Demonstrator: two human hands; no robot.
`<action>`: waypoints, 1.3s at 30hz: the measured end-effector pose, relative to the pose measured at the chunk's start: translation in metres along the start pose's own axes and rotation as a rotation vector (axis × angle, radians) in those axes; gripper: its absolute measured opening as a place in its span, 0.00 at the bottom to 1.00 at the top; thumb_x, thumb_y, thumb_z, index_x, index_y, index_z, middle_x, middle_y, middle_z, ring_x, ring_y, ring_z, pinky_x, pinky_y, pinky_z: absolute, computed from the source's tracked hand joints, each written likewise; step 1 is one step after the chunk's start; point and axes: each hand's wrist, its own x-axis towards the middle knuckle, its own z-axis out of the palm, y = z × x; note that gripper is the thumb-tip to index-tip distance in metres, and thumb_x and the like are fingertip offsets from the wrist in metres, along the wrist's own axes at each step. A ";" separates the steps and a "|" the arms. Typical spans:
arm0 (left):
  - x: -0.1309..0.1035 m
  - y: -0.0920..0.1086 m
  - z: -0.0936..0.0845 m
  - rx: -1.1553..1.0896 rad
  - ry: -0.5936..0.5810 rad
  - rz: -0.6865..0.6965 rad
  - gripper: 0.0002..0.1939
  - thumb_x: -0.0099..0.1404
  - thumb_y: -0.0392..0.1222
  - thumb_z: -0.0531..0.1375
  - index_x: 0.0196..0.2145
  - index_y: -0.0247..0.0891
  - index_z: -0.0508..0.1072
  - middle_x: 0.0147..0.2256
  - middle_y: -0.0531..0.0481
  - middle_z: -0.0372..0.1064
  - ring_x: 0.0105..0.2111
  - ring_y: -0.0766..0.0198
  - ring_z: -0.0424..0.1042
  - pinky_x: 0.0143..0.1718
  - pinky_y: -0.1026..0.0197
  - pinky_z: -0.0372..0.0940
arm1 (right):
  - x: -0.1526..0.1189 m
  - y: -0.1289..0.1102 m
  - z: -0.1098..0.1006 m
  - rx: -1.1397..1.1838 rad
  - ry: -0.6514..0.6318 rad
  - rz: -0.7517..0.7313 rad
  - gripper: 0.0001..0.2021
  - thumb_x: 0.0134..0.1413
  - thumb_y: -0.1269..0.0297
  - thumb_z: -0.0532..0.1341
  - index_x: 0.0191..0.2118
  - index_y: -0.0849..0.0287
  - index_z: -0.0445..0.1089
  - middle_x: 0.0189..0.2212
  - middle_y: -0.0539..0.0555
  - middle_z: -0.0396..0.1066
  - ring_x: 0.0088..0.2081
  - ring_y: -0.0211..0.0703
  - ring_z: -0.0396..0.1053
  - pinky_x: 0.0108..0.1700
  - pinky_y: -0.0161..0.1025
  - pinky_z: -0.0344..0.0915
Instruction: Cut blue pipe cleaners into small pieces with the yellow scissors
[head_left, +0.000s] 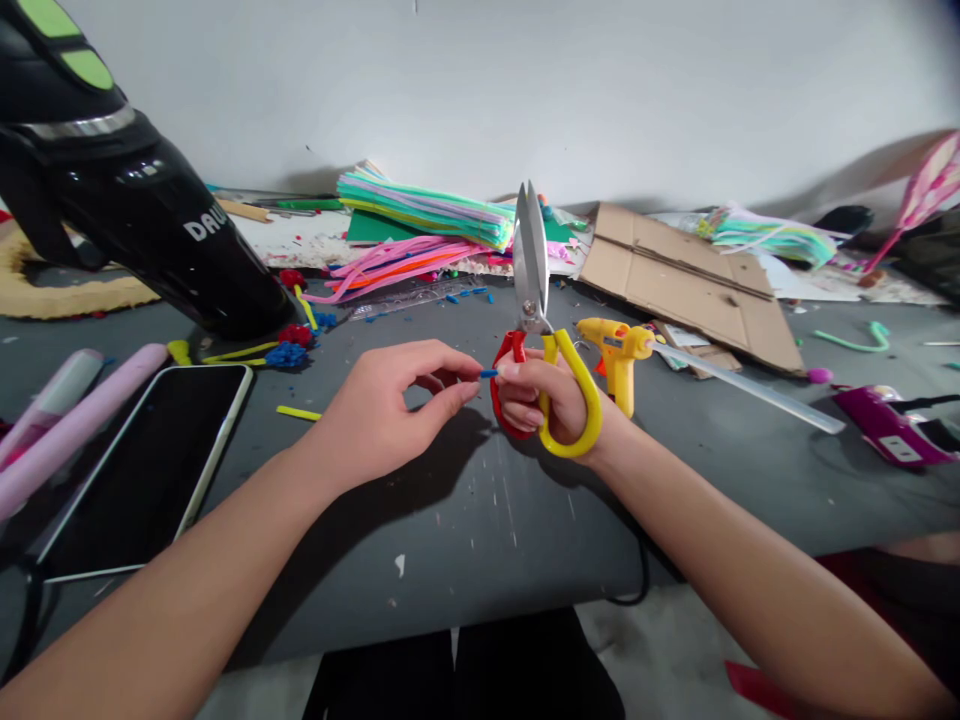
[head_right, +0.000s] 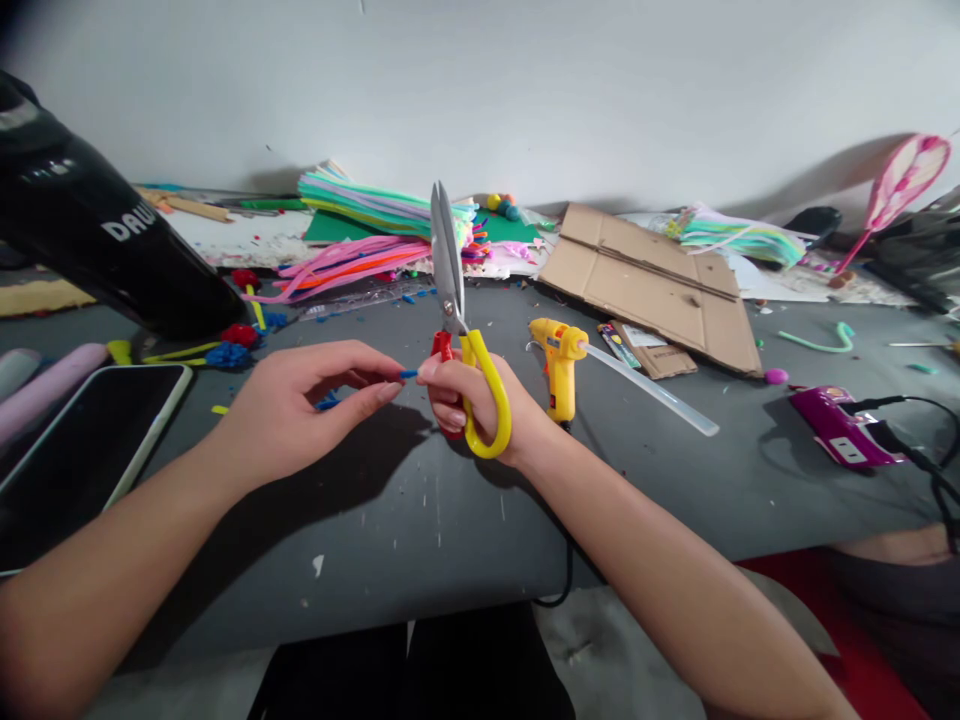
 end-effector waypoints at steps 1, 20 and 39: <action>0.000 0.000 0.000 0.015 0.007 0.010 0.09 0.65 0.43 0.60 0.40 0.38 0.77 0.37 0.49 0.76 0.34 0.66 0.73 0.37 0.66 0.66 | 0.000 0.000 0.000 0.000 -0.001 0.000 0.12 0.55 0.66 0.61 0.25 0.58 0.59 0.15 0.40 0.48 0.16 0.29 0.48 0.20 0.33 0.46; 0.001 -0.005 0.001 0.064 0.057 0.139 0.06 0.65 0.41 0.60 0.36 0.38 0.77 0.33 0.52 0.74 0.32 0.69 0.70 0.35 0.66 0.62 | 0.000 0.001 0.003 -0.013 0.008 0.042 0.10 0.53 0.65 0.62 0.26 0.57 0.60 0.16 0.40 0.47 0.16 0.30 0.48 0.20 0.33 0.46; 0.010 -0.021 -0.039 -0.830 0.039 -0.443 0.09 0.55 0.37 0.66 0.20 0.36 0.71 0.15 0.54 0.54 0.17 0.72 0.54 0.21 0.63 0.48 | -0.008 -0.008 -0.023 -1.253 0.401 -0.340 0.21 0.46 0.54 0.67 0.22 0.57 0.54 0.18 0.44 0.50 0.23 0.33 0.46 0.25 0.36 0.45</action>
